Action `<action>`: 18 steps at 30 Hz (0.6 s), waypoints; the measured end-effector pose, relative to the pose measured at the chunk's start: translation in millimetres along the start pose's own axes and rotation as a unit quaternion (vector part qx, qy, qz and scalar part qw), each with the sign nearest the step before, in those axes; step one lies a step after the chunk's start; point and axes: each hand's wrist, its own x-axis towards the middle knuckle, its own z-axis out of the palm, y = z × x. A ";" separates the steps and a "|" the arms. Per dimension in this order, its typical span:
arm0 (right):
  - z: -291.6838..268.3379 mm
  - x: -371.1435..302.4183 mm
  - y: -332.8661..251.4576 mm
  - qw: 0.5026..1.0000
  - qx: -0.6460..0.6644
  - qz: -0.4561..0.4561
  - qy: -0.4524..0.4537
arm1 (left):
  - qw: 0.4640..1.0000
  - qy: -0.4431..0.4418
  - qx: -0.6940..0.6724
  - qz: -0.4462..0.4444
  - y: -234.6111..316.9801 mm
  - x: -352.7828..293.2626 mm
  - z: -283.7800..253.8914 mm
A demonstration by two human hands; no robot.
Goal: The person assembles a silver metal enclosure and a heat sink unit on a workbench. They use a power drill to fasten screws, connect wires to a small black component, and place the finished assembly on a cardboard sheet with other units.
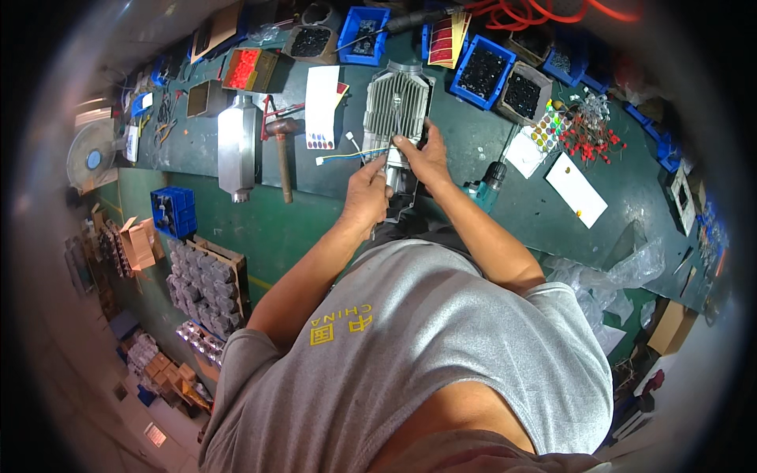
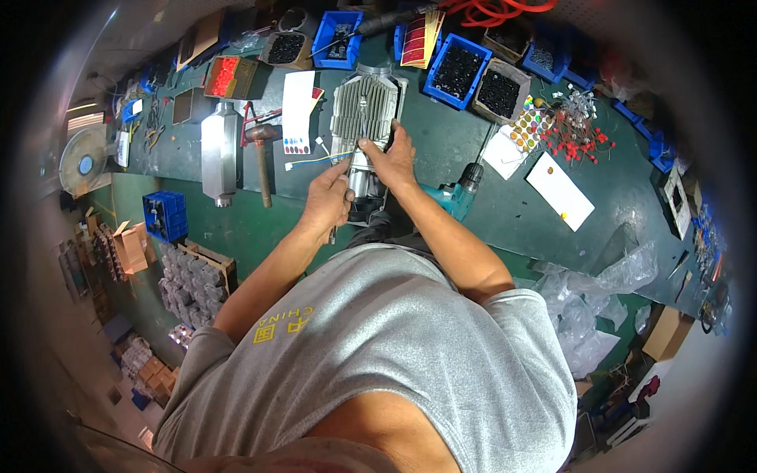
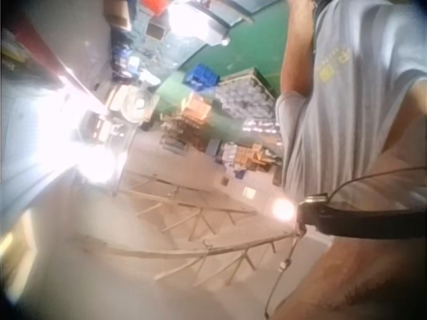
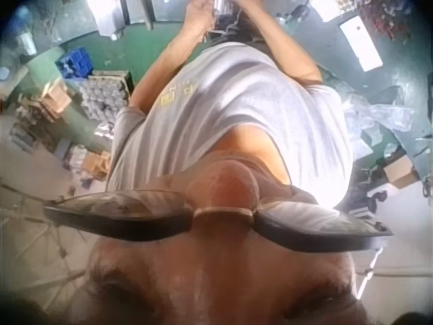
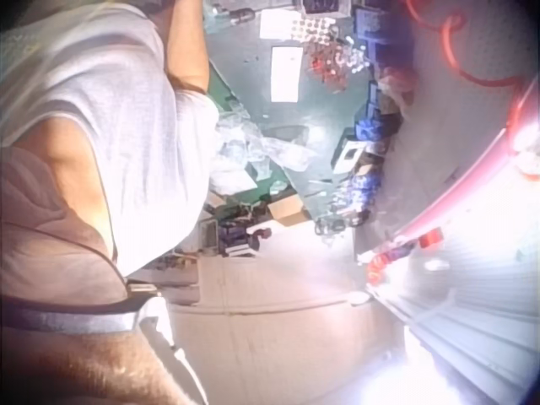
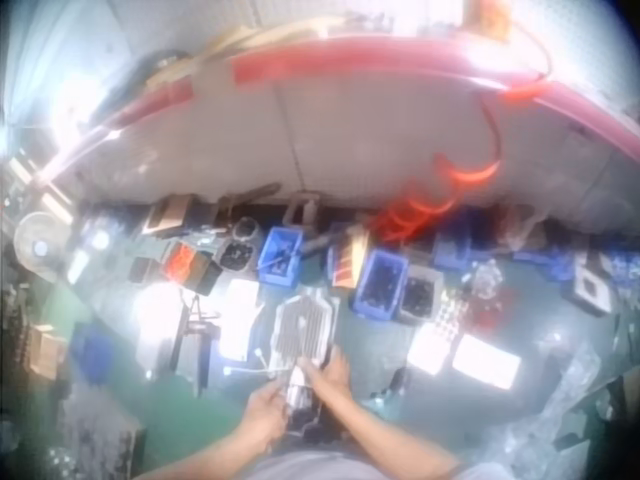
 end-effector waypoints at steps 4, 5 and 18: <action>3.0 8.2 21.4 0.998 0.047 0.019 -0.034 | 1.000 0.000 -0.001 0.004 1.7 -0.6 3.6; 3.2 9.3 24.6 0.998 0.054 0.019 -0.040 | 1.000 0.002 0.000 0.002 1.9 -0.5 3.4; 2.4 11.6 23.4 0.999 0.036 0.011 -0.039 | 1.000 -0.010 -0.002 -0.011 7.0 9.0 -2.1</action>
